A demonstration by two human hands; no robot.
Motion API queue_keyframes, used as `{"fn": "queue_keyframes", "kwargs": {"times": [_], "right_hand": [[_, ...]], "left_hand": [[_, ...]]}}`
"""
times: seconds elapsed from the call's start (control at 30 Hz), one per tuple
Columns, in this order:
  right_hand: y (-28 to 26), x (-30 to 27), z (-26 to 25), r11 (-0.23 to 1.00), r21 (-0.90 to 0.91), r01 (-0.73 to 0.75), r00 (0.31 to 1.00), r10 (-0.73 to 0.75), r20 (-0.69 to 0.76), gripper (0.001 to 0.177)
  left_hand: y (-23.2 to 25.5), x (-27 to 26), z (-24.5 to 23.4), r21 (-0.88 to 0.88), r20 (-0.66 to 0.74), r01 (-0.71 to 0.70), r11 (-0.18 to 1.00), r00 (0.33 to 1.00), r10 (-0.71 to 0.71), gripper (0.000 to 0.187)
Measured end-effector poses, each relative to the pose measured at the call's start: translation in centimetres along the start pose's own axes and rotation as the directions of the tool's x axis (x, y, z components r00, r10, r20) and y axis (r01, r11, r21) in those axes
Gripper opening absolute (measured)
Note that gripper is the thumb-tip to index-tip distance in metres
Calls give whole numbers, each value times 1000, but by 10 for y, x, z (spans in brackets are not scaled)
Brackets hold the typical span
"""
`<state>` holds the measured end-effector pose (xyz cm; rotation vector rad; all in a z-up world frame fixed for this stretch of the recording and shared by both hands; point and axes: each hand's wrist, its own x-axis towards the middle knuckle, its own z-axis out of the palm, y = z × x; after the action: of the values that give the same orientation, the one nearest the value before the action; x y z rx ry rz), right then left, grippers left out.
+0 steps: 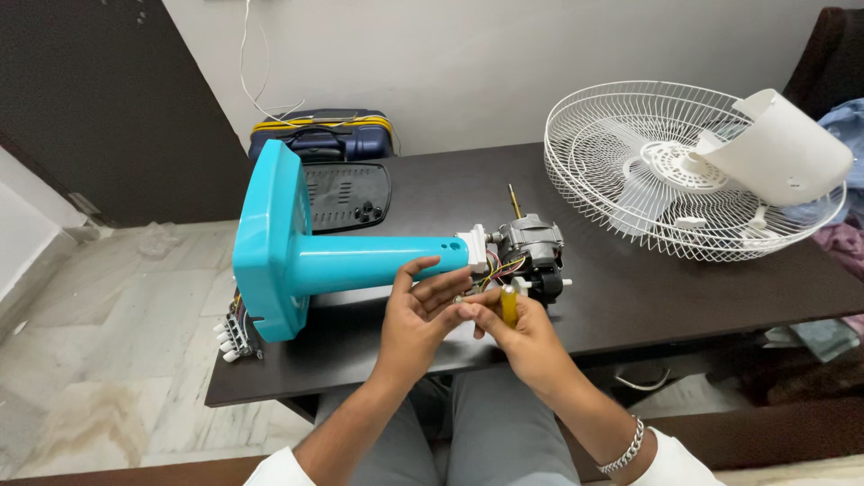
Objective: The person uses a screwdriver to tighten screws on a fan motor and then secures a switch assembly inside the fan base. The person handles the motor, base, and switch while working at a table.
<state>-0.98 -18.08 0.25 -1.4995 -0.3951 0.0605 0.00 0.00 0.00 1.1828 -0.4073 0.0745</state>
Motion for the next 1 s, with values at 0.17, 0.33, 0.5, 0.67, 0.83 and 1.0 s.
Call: {"fn": "queue_keyframes", "kwargs": {"times": [0.17,0.33,0.5,0.67,0.83,1.0], "right_hand": [[-10,1,1,990,108,-88,990,99,-97,25],[-14,1,-6,981,180,-74,986,99,-137,24],[-11,-2,-1,992,117,-41,993,54,-107,24],[-13,-4,-4,996,69,-55,989,64,-135,23],[-24,-5,-22,986,166,4,971,36,-236,21],[-33,-11,-41,993,110,51,966,-21,-258,21]], "left_hand": [[3,3,-1,-81,32,44,996,999,-41,56],[10,-1,-3,-65,21,80,995,997,-78,53],[8,5,3,-100,68,63,993,996,-56,59],[-6,7,3,-65,50,86,994,995,-83,56],[-9,6,0,-63,10,54,997,998,-54,34],[3,4,11,-1,30,135,991,990,-135,28]]}}
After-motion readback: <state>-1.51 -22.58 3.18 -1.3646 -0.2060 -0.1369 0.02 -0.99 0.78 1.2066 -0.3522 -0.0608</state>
